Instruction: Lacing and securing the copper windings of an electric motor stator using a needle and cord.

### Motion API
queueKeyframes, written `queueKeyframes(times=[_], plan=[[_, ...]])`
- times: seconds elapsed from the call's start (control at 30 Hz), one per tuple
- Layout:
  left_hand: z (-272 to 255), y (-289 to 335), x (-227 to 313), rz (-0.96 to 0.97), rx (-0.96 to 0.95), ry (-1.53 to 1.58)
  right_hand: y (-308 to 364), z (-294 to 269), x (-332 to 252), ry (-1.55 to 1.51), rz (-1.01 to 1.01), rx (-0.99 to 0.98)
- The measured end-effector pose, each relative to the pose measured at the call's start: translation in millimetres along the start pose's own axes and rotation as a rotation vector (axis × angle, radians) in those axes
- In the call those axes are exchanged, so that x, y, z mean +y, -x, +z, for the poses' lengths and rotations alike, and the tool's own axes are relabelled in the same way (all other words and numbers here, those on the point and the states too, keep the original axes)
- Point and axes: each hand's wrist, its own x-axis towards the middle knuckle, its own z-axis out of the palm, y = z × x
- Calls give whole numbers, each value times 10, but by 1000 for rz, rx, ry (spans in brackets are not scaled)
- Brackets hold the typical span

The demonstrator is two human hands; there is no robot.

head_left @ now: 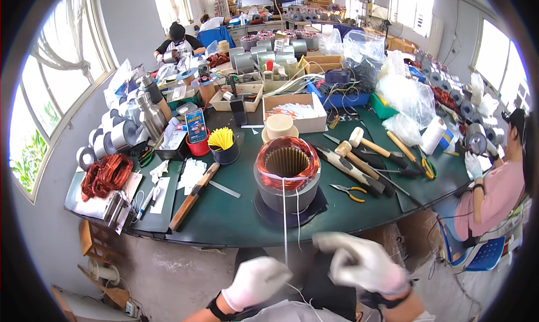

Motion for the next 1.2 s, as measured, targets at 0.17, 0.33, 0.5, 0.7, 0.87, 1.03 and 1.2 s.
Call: queueKeyframes(times=[0.17, 0.33, 0.5, 0.7, 0.87, 1.03, 1.2], plan=[[459, 217, -272, 234, -493, -252, -492, 642, 446, -330, 208, 55], [90, -386, -271, -173, 86, 536, -173, 975, 939, 854, -376, 167], [25, -677, 86, -399, 180, 914, -100, 975, 1516, 937, -229, -40], [322, 77, -177, -153, -204, 218, -443, 606, 722, -388, 62, 127], [86, -58, -344, -329, -290, 665, -244, 857, 676, 106, -65, 43], [-108, -557, -99, -272, -260, 1117, -329, 960, 1027, 636, -366, 201], [-263, -679, -163, -375, 86, 1199, -349, 941, 1112, 891, -232, 15]])
